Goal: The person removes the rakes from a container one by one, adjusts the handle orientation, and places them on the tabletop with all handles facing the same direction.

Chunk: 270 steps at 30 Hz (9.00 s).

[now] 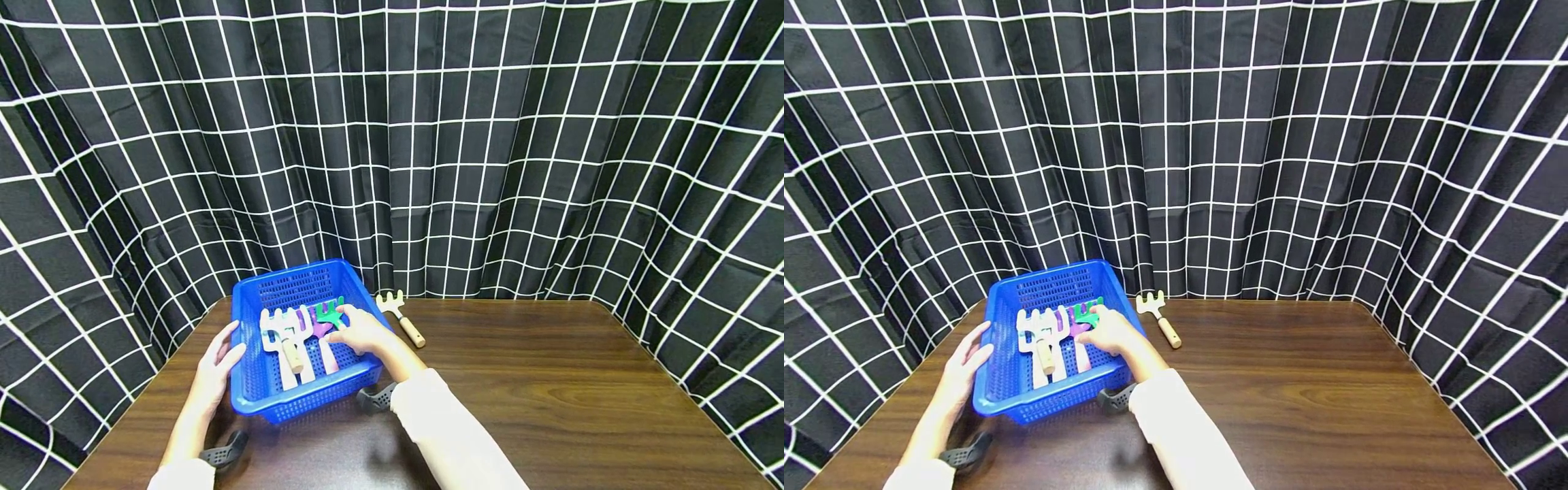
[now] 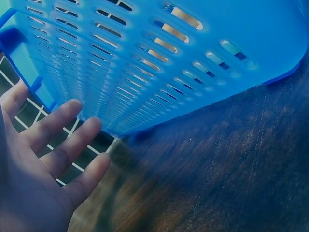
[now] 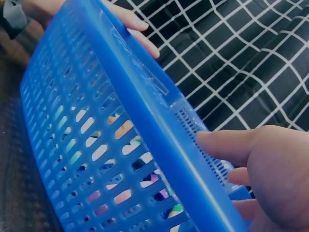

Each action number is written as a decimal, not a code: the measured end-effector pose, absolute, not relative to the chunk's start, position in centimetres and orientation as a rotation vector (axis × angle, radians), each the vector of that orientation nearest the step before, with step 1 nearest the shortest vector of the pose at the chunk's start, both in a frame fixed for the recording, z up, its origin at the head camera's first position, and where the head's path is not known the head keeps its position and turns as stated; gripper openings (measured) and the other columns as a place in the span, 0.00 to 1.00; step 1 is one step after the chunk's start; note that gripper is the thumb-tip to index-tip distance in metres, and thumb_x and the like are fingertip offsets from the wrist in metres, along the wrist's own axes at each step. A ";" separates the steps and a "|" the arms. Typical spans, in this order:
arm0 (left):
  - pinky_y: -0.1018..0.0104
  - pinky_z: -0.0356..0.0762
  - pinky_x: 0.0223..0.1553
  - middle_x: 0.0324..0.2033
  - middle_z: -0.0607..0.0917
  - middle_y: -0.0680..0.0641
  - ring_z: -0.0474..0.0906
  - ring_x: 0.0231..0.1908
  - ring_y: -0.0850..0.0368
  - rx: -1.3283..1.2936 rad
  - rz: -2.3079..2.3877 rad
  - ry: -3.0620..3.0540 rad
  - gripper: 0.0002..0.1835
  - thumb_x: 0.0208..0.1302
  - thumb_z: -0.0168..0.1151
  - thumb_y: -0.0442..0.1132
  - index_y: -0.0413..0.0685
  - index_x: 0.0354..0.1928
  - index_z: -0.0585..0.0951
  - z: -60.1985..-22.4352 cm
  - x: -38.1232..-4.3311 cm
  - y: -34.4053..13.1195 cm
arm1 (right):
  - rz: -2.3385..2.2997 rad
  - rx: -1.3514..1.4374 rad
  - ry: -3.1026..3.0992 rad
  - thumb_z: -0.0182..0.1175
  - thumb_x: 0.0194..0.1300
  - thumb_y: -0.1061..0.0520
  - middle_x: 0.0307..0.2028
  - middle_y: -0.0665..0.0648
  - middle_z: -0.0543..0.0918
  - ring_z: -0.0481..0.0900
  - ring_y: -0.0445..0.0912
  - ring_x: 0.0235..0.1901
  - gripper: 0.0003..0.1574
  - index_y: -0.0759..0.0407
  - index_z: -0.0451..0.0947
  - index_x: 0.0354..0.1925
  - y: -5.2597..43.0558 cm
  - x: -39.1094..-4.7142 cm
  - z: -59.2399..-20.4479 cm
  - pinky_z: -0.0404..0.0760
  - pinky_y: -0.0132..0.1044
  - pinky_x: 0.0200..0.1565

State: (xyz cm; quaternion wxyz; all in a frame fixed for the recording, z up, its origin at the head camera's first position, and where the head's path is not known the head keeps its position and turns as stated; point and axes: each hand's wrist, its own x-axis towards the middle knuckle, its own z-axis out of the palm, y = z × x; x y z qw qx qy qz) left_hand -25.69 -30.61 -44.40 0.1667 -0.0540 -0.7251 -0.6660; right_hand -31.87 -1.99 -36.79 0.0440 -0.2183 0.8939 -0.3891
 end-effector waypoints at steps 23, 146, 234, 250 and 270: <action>0.67 0.80 0.39 0.48 0.79 0.64 0.81 0.43 0.63 -0.163 -1.893 -2.072 0.29 0.74 0.52 0.40 0.40 0.72 0.58 -44.4 -25.7 -30.8 | -0.924 -0.631 2.552 0.64 0.62 0.54 0.38 0.56 0.80 0.71 0.42 0.25 0.33 0.62 0.71 0.63 -2.8 -33.3 -37.9 0.70 0.31 0.30; 0.68 0.80 0.37 0.47 0.80 0.63 0.82 0.42 0.62 -0.157 -1.877 -2.085 0.29 0.74 0.52 0.40 0.42 0.72 0.58 -44.3 -25.7 -30.8 | -2.428 -0.429 3.382 0.62 0.56 0.68 0.31 0.57 0.82 0.79 0.50 0.29 0.07 0.64 0.84 0.34 9.5 -35.1 -41.1 0.74 0.26 0.34; 0.68 0.80 0.40 0.54 0.76 0.53 0.81 0.45 0.63 -0.125 -1.860 -2.109 0.30 0.74 0.52 0.42 0.42 0.73 0.58 -44.2 -25.7 -30.7 | -1.591 0.432 3.212 0.65 0.49 0.68 0.33 0.63 0.84 0.80 0.62 0.38 0.14 0.65 0.83 0.38 14.2 -35.9 -45.9 0.74 0.55 0.40; 0.69 0.79 0.41 0.57 0.73 0.47 0.80 0.46 0.63 -0.128 -1.867 -2.106 0.30 0.75 0.52 0.42 0.42 0.73 0.57 -44.2 -25.7 -30.7 | -1.621 0.322 3.251 0.69 0.51 0.64 0.38 0.65 0.82 0.78 0.61 0.42 0.16 0.66 0.82 0.41 14.4 -36.0 -45.4 0.72 0.54 0.44; 0.69 0.80 0.39 0.56 0.75 0.51 0.81 0.45 0.63 -0.106 -1.884 -2.112 0.30 0.75 0.52 0.42 0.44 0.73 0.57 -44.2 -25.7 -30.7 | -2.288 0.192 2.708 0.68 0.54 0.66 0.40 0.63 0.83 0.75 0.47 0.36 0.16 0.66 0.81 0.43 9.4 -33.7 -39.8 0.72 0.33 0.35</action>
